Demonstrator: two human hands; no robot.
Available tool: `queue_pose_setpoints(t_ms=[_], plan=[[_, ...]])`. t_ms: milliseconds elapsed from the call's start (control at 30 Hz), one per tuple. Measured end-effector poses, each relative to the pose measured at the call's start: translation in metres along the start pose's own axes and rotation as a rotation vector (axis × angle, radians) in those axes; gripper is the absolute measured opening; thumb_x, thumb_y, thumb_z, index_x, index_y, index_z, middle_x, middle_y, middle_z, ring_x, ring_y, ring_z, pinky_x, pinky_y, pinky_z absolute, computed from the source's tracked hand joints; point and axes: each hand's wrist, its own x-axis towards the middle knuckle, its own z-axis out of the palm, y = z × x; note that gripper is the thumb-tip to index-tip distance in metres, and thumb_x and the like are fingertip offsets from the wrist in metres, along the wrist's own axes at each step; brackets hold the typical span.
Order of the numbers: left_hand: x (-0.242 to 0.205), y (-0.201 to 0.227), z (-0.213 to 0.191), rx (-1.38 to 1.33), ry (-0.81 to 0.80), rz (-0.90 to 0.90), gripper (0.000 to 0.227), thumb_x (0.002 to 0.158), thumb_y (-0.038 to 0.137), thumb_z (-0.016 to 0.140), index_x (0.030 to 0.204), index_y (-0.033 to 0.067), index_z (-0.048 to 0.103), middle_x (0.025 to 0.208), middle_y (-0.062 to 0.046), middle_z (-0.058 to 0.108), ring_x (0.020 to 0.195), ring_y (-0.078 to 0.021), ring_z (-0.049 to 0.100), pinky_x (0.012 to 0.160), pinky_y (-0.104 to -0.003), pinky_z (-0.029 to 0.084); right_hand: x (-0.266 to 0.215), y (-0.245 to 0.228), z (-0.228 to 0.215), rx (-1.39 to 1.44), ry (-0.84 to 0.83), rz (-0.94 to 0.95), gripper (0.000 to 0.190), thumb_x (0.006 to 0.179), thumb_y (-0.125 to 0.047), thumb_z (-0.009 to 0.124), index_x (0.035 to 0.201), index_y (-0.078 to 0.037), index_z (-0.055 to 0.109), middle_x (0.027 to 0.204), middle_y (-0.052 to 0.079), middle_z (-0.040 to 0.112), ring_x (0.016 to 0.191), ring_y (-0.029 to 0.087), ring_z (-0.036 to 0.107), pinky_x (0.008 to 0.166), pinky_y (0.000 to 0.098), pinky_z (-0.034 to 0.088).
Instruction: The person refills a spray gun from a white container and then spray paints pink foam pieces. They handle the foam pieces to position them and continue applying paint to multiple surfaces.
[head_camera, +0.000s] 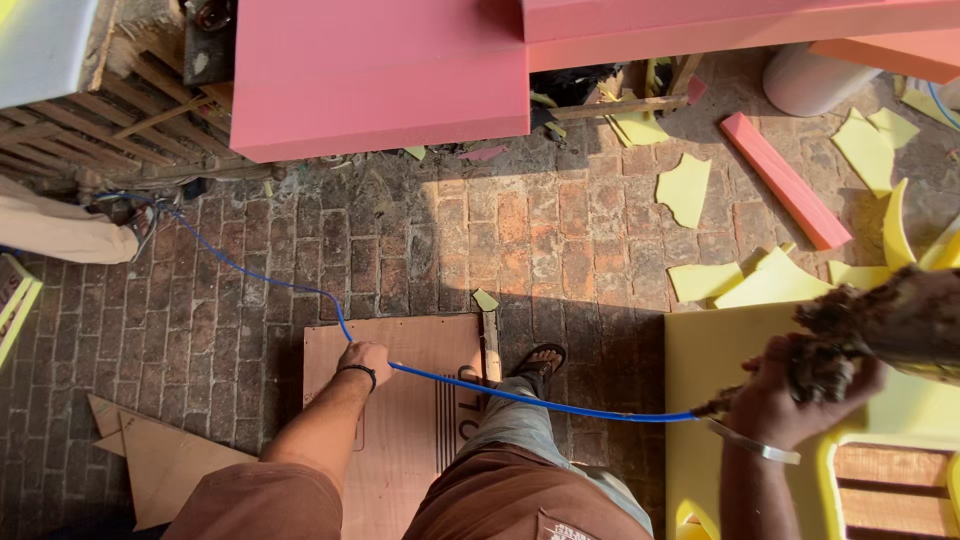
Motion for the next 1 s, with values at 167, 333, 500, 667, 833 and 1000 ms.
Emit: queue_pose_setpoints(t_ms=[167, 333, 500, 667, 833, 1000], plan=[[-0.057, 0.087, -0.062, -0.946, 0.441, -0.130, 0.063, 0.093, 0.065, 0.061, 0.064, 0.0089, 0.067, 0.063, -0.010, 0.066, 0.058, -0.0261, 0.062, 0.058, -0.042, 0.048, 0.010, -0.030, -0.051, 0.218, 0.023, 0.073, 0.063, 0.101, 0.013, 0.060, 0.152, -0.007, 0.028, 0.143, 0.013, 0.057, 0.109, 0.020, 0.064, 0.073, 0.0266, 0.057], [-0.185, 0.399, -0.057, -1.848, -0.429, 0.554, 0.052, 0.105, 0.045, 0.056, 0.060, 0.0231, 0.041, 0.053, 0.008, 0.037, 0.042, -0.0079, 0.031, 0.038, -0.027, 0.027, -0.011, -0.019, -0.110, 0.102, 0.010, 0.048, 0.059, 0.105, 0.012, 0.060, 0.153, -0.005, 0.031, 0.141, 0.015, 0.058, 0.108, 0.022, 0.064, 0.073, 0.0287, 0.057], [-0.299, 0.526, -0.067, -2.168, -0.883, 0.808, 0.063, 0.101, 0.060, 0.059, 0.058, 0.0188, 0.038, 0.051, 0.006, 0.034, 0.042, -0.0110, 0.034, 0.045, -0.028, 0.035, -0.026, 0.001, -0.231, -0.035, 0.046, 0.034, 0.055, 0.108, 0.010, 0.060, 0.154, -0.003, 0.033, 0.139, 0.016, 0.058, 0.107, 0.024, 0.064, 0.074, 0.0308, 0.058], [-0.398, 0.615, -0.010, -1.522, -0.299, 1.595, 0.023, 0.094, 0.026, 0.061, 0.084, 0.0053, 0.059, 0.063, 0.001, 0.055, 0.059, -0.0088, 0.053, 0.057, -0.029, 0.046, -0.076, 0.008, -0.369, -0.212, 0.162, 0.080, 0.051, 0.111, 0.009, 0.061, 0.155, -0.001, 0.035, 0.137, 0.018, 0.059, 0.106, 0.026, 0.064, 0.074, 0.0328, 0.058], [-0.281, 0.563, 0.043, -1.098, -0.088, 1.210, 0.040, 0.099, 0.045, 0.065, 0.085, 0.0089, 0.077, 0.070, -0.004, 0.069, 0.067, -0.0146, 0.066, 0.063, -0.031, 0.056, -0.164, -0.046, -0.517, -0.463, 0.431, 0.108, 0.048, 0.114, 0.008, 0.061, 0.156, 0.002, 0.038, 0.135, 0.019, 0.060, 0.104, 0.028, 0.064, 0.074, 0.0349, 0.058], [-0.230, 0.493, 0.012, -0.745, 0.124, 1.220, 0.028, 0.090, 0.032, 0.074, 0.080, 0.0058, 0.071, 0.065, -0.007, 0.066, 0.062, -0.0148, 0.063, 0.058, -0.032, 0.050, -0.278, -0.083, -0.563, -0.487, 0.723, 0.023, 0.066, 0.110, 0.014, 0.059, 0.165, -0.002, 0.027, 0.143, 0.018, 0.054, 0.112, 0.024, 0.065, 0.075, 0.0322, 0.063]])
